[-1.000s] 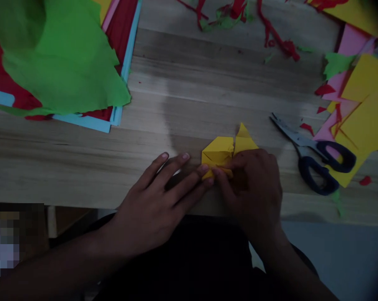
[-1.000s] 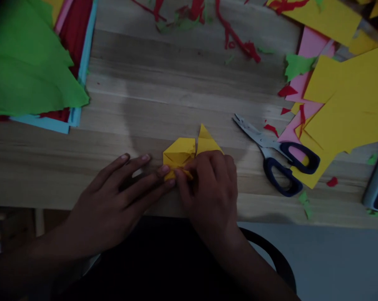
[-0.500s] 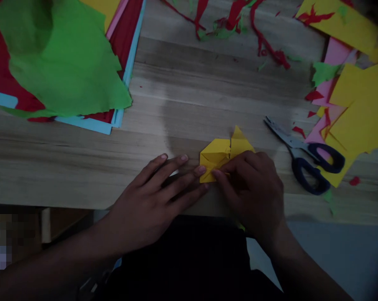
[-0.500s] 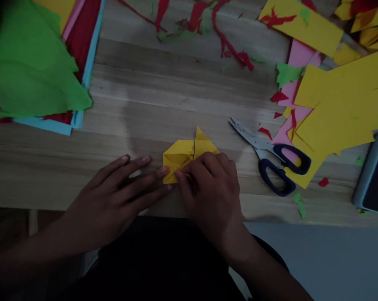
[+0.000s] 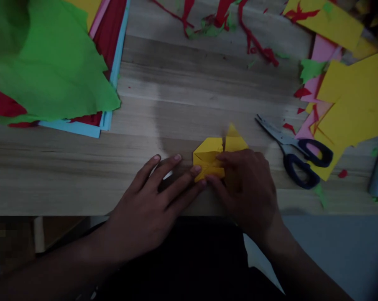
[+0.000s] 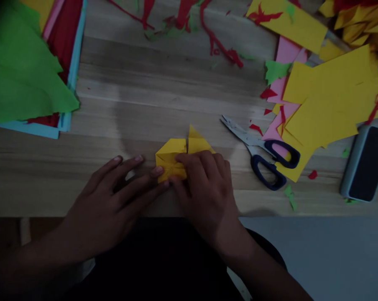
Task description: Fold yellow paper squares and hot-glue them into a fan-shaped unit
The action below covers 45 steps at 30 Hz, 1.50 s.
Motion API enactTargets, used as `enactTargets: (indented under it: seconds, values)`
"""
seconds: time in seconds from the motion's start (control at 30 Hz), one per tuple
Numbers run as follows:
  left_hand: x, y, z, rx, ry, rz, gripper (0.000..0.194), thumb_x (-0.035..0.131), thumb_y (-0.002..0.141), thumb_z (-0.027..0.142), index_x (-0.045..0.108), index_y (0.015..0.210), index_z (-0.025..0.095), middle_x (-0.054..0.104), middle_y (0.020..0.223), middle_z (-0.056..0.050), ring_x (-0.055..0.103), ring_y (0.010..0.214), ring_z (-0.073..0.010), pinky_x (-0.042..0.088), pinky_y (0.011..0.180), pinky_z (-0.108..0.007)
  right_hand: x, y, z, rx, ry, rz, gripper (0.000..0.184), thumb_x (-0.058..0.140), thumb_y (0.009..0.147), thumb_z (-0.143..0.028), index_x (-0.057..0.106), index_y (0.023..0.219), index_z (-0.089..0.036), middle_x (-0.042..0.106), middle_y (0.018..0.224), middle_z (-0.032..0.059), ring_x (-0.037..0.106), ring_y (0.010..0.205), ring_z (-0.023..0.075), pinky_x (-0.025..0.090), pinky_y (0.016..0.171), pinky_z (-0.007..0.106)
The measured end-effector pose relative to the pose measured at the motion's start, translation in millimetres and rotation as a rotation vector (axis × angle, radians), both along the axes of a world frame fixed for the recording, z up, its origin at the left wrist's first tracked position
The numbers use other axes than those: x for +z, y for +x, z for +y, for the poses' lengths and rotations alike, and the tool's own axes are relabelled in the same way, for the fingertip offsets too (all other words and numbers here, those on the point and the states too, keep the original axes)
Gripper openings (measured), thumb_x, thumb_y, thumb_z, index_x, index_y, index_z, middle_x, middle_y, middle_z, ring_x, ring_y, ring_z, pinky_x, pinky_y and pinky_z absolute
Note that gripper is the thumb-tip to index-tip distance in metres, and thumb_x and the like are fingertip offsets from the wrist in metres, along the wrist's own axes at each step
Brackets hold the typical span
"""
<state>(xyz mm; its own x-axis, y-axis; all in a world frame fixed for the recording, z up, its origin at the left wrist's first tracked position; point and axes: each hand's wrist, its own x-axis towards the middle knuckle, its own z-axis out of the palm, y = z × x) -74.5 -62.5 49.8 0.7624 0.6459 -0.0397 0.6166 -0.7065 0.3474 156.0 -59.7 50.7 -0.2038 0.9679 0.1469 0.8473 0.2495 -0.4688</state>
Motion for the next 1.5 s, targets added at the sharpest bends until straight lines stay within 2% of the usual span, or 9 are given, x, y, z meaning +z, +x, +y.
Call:
enactTargets:
  seconds: [0.1, 0.4, 0.6, 0.93, 1.07, 1.13, 1.2, 1.3, 1.5]
  values:
    - [-1.4, 0.2, 0.9, 0.006, -0.005, -0.029, 0.055, 0.054, 0.092, 0.022, 0.048, 0.146, 0.031, 0.045, 0.158, 0.003, 0.034, 0.146, -0.0342, 0.018, 0.123, -0.053, 3.6, 10.9, -6.6, 0.061, 0.099, -0.030, 0.034, 0.074, 0.084, -0.022, 0.063, 0.116, -0.026, 0.064, 0.105, 0.0078, 0.060, 0.095, 0.0256, 0.052, 0.084, 0.043]
    - [-0.9, 1.4, -0.7, 0.057, -0.011, -0.037, 0.058, 0.056, 0.093, 0.022, 0.045, 0.148, 0.032, 0.052, 0.152, 0.005, 0.038, 0.145, -0.0311, 0.018, 0.125, -0.050, -1.7, 14.8, -27.5, 0.115, 0.114, -0.104, 0.034, 0.076, 0.083, -0.019, 0.071, 0.116, -0.025, 0.069, 0.123, 0.0082, 0.056, 0.108, 0.0287, 0.052, 0.093, 0.048]
    - [0.6, 3.8, -1.0, 0.078, 0.035, -0.006, 0.047, 0.056, 0.096, 0.028, 0.052, 0.143, 0.031, 0.056, 0.149, 0.004, 0.040, 0.144, -0.0299, 0.022, 0.125, -0.049, 1.7, 16.0, -28.8, 0.089, 0.069, -0.105, 0.030, 0.073, 0.087, -0.032, 0.072, 0.117, -0.026, 0.063, 0.135, 0.0092, 0.053, 0.116, 0.0317, 0.049, 0.097, 0.052]
    - [0.7, 11.2, 2.6, 0.019, 0.165, -0.013, 0.040, 0.055, 0.095, 0.018, 0.059, 0.134, 0.021, 0.058, 0.147, -0.001, 0.050, 0.134, -0.0314, 0.034, 0.116, -0.052, 4.1, 18.4, -41.6, 0.125, 0.044, -0.275, 0.034, 0.064, 0.093, -0.044, 0.068, 0.125, -0.032, 0.052, 0.150, 0.0134, 0.045, 0.136, 0.0369, 0.037, 0.104, 0.057]
    - [0.8, 13.7, 7.5, -0.019, 0.188, -0.042, 0.041, 0.056, 0.093, 0.017, 0.060, 0.134, 0.021, 0.063, 0.141, -0.001, 0.054, 0.128, -0.0318, 0.038, 0.111, -0.052, 16.9, 30.5, -20.8, 0.132, 0.086, -0.068, 0.034, 0.049, 0.100, -0.042, 0.069, 0.122, -0.025, 0.050, 0.150, 0.0159, 0.049, 0.133, 0.0347, 0.040, 0.104, 0.054]
    - [-0.6, 13.3, 11.8, -0.032, 0.179, -0.067, 0.045, 0.058, 0.092, 0.018, 0.058, 0.137, 0.022, 0.064, 0.139, 0.000, 0.055, 0.124, -0.0321, 0.041, 0.109, -0.053, 21.6, 34.0, -0.8, 0.042, 0.151, -0.012, 0.030, 0.049, 0.100, -0.030, 0.069, 0.118, -0.019, 0.063, 0.135, 0.0160, 0.058, 0.120, 0.0291, 0.043, 0.102, 0.047]
    - [-2.8, 12.2, 17.7, -0.043, 0.172, -0.111, 0.043, 0.060, 0.092, 0.019, 0.059, 0.135, 0.022, 0.065, 0.137, 0.000, 0.055, 0.122, -0.0321, 0.043, 0.106, -0.053, 22.0, 31.6, 20.0, 0.031, 0.108, -0.027, 0.026, 0.049, 0.100, -0.027, 0.070, 0.114, -0.019, 0.071, 0.119, 0.0109, 0.062, 0.111, 0.0257, 0.044, 0.100, 0.043]
    - [-7.3, 12.2, 27.5, -0.055, 0.173, -0.234, 0.031, 0.063, 0.092, 0.021, 0.065, 0.124, 0.023, 0.071, 0.129, 0.000, 0.059, 0.116, -0.0281, 0.047, 0.099, -0.048, 17.7, 20.7, 41.5, 0.150, 0.000, -0.138, 0.024, 0.053, 0.099, -0.030, 0.069, 0.114, -0.020, 0.072, 0.113, 0.0087, 0.062, 0.107, 0.0275, 0.042, 0.098, 0.044]
    - [-14.9, 23.3, 32.7, 0.069, 0.243, -0.370, 0.013, 0.066, 0.093, 0.020, 0.071, 0.104, 0.025, 0.078, 0.100, 0.002, 0.064, 0.095, -0.0199, 0.049, 0.084, -0.038, 15.3, 7.8, 48.6, 0.139, -0.135, -0.242, 0.032, 0.069, 0.088, -0.037, 0.065, 0.116, -0.023, 0.071, 0.099, 0.0064, 0.062, 0.096, 0.0292, 0.034, 0.092, 0.046]
